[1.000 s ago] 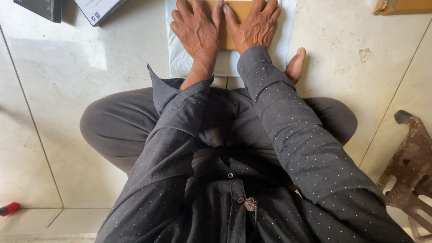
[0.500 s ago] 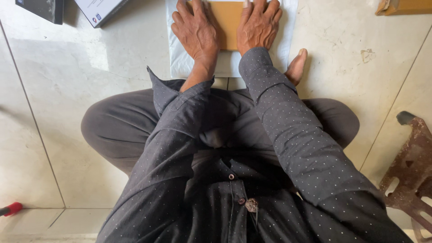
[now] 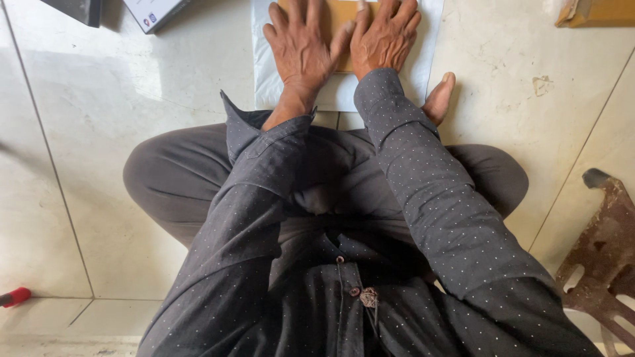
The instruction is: The person sits on the floor and packs smart watches into small cardboard boxes. They open a smart watch box, remove the watch and strap, place them into a cardboard box, and seal it. The process is repeated for multiple watches.
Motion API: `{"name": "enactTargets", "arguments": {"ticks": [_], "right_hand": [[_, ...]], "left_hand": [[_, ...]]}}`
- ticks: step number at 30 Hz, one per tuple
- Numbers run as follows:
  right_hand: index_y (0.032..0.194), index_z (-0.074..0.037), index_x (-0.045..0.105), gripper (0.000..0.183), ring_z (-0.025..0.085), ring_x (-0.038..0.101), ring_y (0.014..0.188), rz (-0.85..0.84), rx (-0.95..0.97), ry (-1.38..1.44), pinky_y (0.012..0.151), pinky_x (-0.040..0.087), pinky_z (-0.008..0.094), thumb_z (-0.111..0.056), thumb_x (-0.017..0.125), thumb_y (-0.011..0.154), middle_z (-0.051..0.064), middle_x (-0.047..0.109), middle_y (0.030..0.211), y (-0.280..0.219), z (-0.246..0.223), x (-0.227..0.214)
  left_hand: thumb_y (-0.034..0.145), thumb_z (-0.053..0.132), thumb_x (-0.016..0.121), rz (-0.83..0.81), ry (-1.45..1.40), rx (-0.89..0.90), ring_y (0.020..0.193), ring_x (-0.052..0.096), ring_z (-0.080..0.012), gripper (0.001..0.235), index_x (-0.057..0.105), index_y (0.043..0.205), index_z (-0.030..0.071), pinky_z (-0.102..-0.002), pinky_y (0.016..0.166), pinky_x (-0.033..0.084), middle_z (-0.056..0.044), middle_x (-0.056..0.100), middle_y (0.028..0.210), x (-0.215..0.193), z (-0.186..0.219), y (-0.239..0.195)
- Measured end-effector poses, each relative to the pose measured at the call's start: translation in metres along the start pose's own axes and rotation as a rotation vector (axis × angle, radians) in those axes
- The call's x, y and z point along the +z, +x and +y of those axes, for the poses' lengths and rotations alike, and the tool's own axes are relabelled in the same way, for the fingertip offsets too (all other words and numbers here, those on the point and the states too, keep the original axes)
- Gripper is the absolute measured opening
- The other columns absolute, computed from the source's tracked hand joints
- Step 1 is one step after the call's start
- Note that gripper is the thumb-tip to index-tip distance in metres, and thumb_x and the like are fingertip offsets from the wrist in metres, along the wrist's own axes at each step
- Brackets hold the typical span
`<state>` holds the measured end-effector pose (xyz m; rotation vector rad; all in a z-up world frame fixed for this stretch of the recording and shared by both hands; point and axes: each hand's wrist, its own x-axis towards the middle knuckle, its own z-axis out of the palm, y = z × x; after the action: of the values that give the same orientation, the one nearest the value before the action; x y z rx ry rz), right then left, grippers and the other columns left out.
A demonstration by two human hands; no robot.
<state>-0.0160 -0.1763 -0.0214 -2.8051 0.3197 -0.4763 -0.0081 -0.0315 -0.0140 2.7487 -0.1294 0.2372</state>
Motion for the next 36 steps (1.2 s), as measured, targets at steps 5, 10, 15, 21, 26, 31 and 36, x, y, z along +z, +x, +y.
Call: {"name": "enactTargets", "arguments": {"ticks": [5, 10, 15, 21, 26, 31, 36], "right_hand": [[0.153, -0.006, 0.043, 0.084, 0.037, 0.039, 0.13, -0.124, -0.418, 0.078, 0.112, 0.038, 0.054, -0.041, 0.086, 0.09, 0.016, 0.04, 0.146, -0.002, 0.021, -0.029], [0.159, -0.006, 0.027, 0.136, 0.046, 0.029, 0.131, -0.289, -0.514, 0.029, 0.108, 0.034, 0.059, -0.063, 0.099, 0.06, 0.026, 0.031, 0.145, 0.009, 0.026, -0.037], [0.163, -0.007, 0.024, 0.13, 0.046, 0.029, 0.129, -0.479, -0.488, 0.042, 0.113, 0.036, 0.058, -0.046, 0.096, 0.062, 0.028, 0.032, 0.143, 0.017, 0.03, -0.035], [0.165, -0.008, 0.027, 0.126, 0.047, 0.028, 0.136, -0.568, -0.569, 0.118, 0.114, 0.042, 0.056, -0.024, 0.088, 0.056, 0.026, 0.027, 0.155, 0.022, 0.055, -0.041], [0.163, -0.011, 0.04, 0.112, 0.049, 0.028, 0.148, -0.572, -0.579, 0.285, 0.118, 0.041, 0.055, -0.023, 0.091, 0.064, 0.025, 0.023, 0.165, 0.019, 0.077, -0.045], [0.151, -0.012, 0.058, 0.074, 0.038, 0.055, 0.143, -0.657, -0.256, 0.759, 0.119, 0.048, 0.048, -0.029, 0.084, 0.083, 0.022, 0.055, 0.153, 0.02, 0.097, -0.039], [0.147, -0.004, 0.058, 0.073, 0.039, 0.062, 0.11, -0.397, 0.316, 0.467, 0.08, 0.061, 0.045, -0.046, 0.048, 0.089, 0.027, 0.059, 0.128, 0.022, 0.072, -0.034]], "left_hand": [[0.086, 0.088, 0.067, -0.156, 0.015, 0.392, 0.133, 0.036, -0.047, 0.109, 0.037, 0.159, 0.013, -0.053, 0.083, 0.04, -0.017, 0.04, 0.15, -0.031, -0.035, 0.005], [0.04, 0.077, 0.093, -0.45, 0.255, 0.327, 0.134, 0.031, -0.051, 0.153, 0.02, 0.159, 0.013, -0.054, 0.079, 0.053, -0.016, 0.036, 0.15, -0.038, -0.028, 0.028], [0.041, 0.068, 0.098, -0.558, 0.236, 0.225, 0.139, 0.028, -0.0524, 0.153, 0.018, 0.159, 0.013, -0.053, 0.081, 0.057, -0.013, 0.035, 0.152, -0.033, -0.011, 0.026], [0.044, 0.038, 0.102, -0.549, 0.082, 0.264, 0.139, 0.025, -0.0561, 0.146, 0.017, 0.161, 0.017, -0.051, 0.094, 0.055, -0.016, 0.033, 0.154, -0.027, -0.028, 0.026], [0.042, 0.021, 0.104, -0.539, -0.175, 0.345, 0.141, 0.032, -0.0444, 0.135, 0.038, 0.159, 0.021, -0.046, 0.108, 0.041, -0.014, 0.029, 0.158, -0.036, -0.059, 0.036], [0.06, 0.041, 0.094, -0.629, -0.699, 0.032, 0.109, 0.066, -0.0347, 0.094, 0.056, 0.139, 0.006, -0.043, 0.085, 0.059, -0.019, 0.059, 0.13, -0.051, -0.076, 0.034], [0.083, 0.072, 0.07, -0.335, -0.495, -0.162, 0.081, 0.076, -0.0299, 0.079, 0.068, 0.111, -0.002, -0.043, 0.078, 0.059, -0.017, 0.074, 0.081, -0.049, -0.051, 0.034]]}}
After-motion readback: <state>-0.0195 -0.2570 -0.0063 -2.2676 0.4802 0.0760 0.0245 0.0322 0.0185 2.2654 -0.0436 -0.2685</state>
